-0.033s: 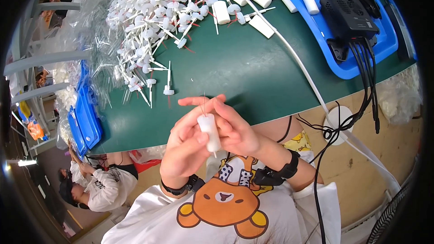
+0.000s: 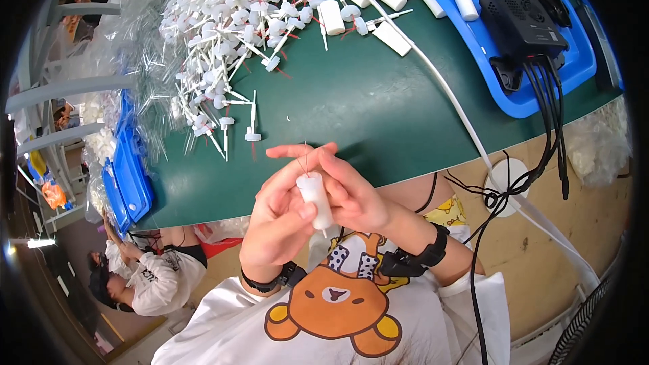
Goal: Assemble small plastic components for electronic or mechanical products at a workbench.
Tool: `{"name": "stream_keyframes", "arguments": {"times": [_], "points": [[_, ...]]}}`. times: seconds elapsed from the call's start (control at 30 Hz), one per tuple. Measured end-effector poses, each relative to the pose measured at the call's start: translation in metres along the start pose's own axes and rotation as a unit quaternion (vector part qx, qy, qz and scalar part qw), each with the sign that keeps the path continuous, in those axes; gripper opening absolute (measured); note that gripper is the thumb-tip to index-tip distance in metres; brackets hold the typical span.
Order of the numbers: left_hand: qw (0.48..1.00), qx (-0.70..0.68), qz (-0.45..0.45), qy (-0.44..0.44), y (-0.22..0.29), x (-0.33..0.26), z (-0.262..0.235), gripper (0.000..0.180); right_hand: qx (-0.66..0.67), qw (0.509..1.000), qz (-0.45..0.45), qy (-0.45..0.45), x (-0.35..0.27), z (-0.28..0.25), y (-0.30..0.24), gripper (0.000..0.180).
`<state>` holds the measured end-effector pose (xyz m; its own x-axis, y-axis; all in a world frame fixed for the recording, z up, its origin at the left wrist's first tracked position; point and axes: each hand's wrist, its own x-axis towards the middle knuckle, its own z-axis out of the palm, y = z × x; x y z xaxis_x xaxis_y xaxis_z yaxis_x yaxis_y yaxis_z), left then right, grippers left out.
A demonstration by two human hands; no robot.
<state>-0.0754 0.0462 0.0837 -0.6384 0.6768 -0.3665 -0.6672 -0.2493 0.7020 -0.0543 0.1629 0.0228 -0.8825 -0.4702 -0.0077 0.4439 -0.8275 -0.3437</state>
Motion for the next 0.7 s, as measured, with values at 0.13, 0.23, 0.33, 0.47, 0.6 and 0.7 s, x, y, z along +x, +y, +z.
{"name": "stream_keyframes", "arguments": {"times": [0.13, 0.23, 0.33, 0.47, 0.6, 0.7], "points": [[0.996, 0.032, 0.034, -0.077, -0.003, -0.005, -0.01, 0.067, -0.025, 0.992, -0.056, -0.107, -0.002, -0.008, 0.006, 0.056], [0.998, -0.023, 0.026, -0.06, -0.004, -0.009, -0.007, 0.062, -0.038, 0.993, -0.042, -0.102, -0.003, -0.011, 0.009, 0.058], [0.996, -0.062, 0.029, -0.059, -0.002, -0.008, -0.003, 0.059, -0.061, 0.993, -0.043, -0.092, -0.004, -0.009, 0.006, 0.062], [0.999, -0.036, 0.01, -0.03, -0.002, -0.009, -0.001, 0.054, -0.087, 0.995, 0.0, -0.055, -0.004, -0.001, -0.001, 0.098], [0.999, 0.018, 0.0, -0.033, -0.003, -0.01, 0.0, 0.045, -0.066, 0.992, -0.039, -0.097, -0.007, -0.008, 0.004, 0.076], [0.997, 0.068, -0.013, 0.022, 0.0, -0.008, 0.016, 0.039, -0.054, 0.994, -0.041, -0.084, -0.01, -0.006, 0.0, 0.076]]}}
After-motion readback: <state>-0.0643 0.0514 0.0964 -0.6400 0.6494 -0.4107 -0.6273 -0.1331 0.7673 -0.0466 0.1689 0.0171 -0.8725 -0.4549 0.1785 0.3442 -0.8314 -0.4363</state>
